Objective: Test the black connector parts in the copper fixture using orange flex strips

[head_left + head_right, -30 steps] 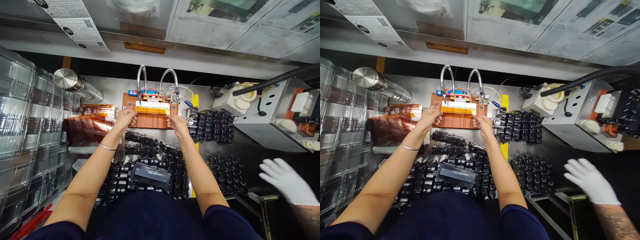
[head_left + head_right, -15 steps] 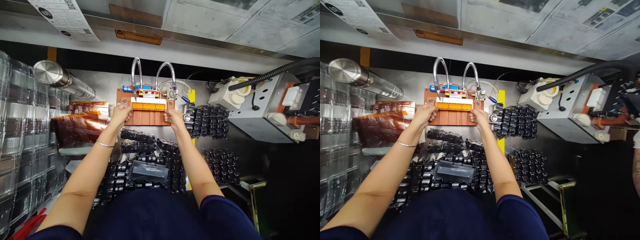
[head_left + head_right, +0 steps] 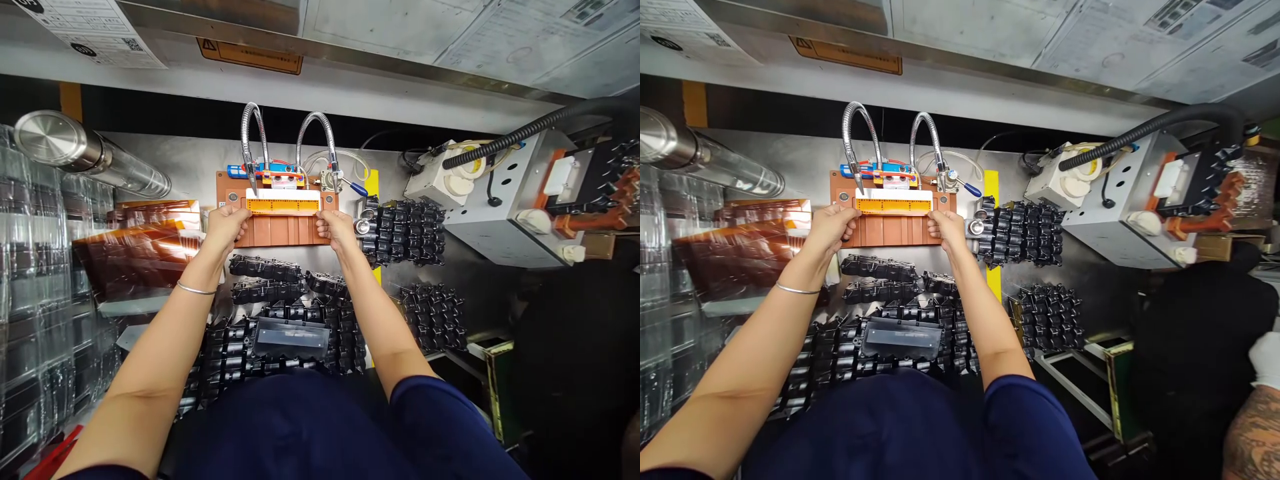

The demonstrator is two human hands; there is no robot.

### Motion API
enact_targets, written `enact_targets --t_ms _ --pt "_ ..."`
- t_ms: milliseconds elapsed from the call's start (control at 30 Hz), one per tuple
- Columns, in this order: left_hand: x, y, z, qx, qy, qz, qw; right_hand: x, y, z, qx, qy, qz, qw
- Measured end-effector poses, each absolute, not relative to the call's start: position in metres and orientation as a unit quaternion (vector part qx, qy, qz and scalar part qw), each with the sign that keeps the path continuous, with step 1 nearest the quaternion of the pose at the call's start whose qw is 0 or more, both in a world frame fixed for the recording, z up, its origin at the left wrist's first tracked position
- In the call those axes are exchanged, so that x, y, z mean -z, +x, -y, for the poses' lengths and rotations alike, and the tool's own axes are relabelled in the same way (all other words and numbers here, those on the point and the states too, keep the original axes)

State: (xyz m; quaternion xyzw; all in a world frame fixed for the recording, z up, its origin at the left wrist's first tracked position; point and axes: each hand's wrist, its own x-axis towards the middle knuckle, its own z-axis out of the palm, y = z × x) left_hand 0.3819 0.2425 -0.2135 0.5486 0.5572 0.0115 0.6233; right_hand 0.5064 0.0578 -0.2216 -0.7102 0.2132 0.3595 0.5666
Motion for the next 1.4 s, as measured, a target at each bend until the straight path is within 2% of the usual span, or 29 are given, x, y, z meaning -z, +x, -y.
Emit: enact_targets --t_ms 133,233,333,467,567,633,733,800,867,933,1033,1167,1400 --pt "0.207 0.373 -0.253 0.055 0.541 -0.544 0.639 0.224 0.507 -0.041 -0.376 -0.742 -0.174 0.528" --pt "0.204 0.348 -0.255 0.056 0.61 -0.496 0.616 0.224 0.483 -0.026 -0.327 -0.819 -0.056 0.469" --pt "0.202 0.317 -0.244 0.05 0.734 -0.417 0.534 0.224 0.437 -0.028 -0.311 -0.862 0.193 0.351" --pt "0.2 0.286 -0.223 0.025 0.807 -0.38 0.452 0.228 0.389 -0.06 -0.291 -0.821 0.469 0.145" --pt "0.192 0.272 -0.212 -0.015 0.804 -0.394 0.445 0.224 0.386 -0.084 -0.258 -0.781 0.565 0.067" --pt "0.183 0.264 -0.205 -0.055 0.797 -0.408 0.443 0.212 0.391 -0.088 -0.254 -0.754 0.602 0.056" --pt "0.169 0.253 -0.196 -0.187 0.808 -0.396 0.394 0.193 0.393 -0.074 -0.248 -0.766 0.575 0.146" --pt "0.163 0.25 -0.189 -0.304 0.827 -0.345 0.324 0.188 0.387 -0.059 -0.229 -0.807 0.471 0.273" --pt "0.164 0.253 -0.182 -0.366 0.849 -0.27 0.269 0.193 0.379 -0.048 -0.241 -0.827 0.298 0.411" --pt "0.171 0.261 -0.175 -0.338 0.885 -0.191 0.256 0.203 0.371 -0.045 -0.299 -0.786 0.089 0.534" --pt "0.191 0.279 -0.169 -0.209 0.937 -0.111 0.259 0.217 0.365 -0.055 -0.37 -0.631 -0.15 0.665" --pt "0.214 0.301 -0.176 -0.117 0.961 -0.095 0.231 0.22 0.365 -0.079 -0.346 -0.489 -0.256 0.759" --pt "0.23 0.312 -0.192 -0.152 0.965 -0.056 0.207 0.225 0.359 -0.091 -0.348 -0.436 -0.267 0.786"
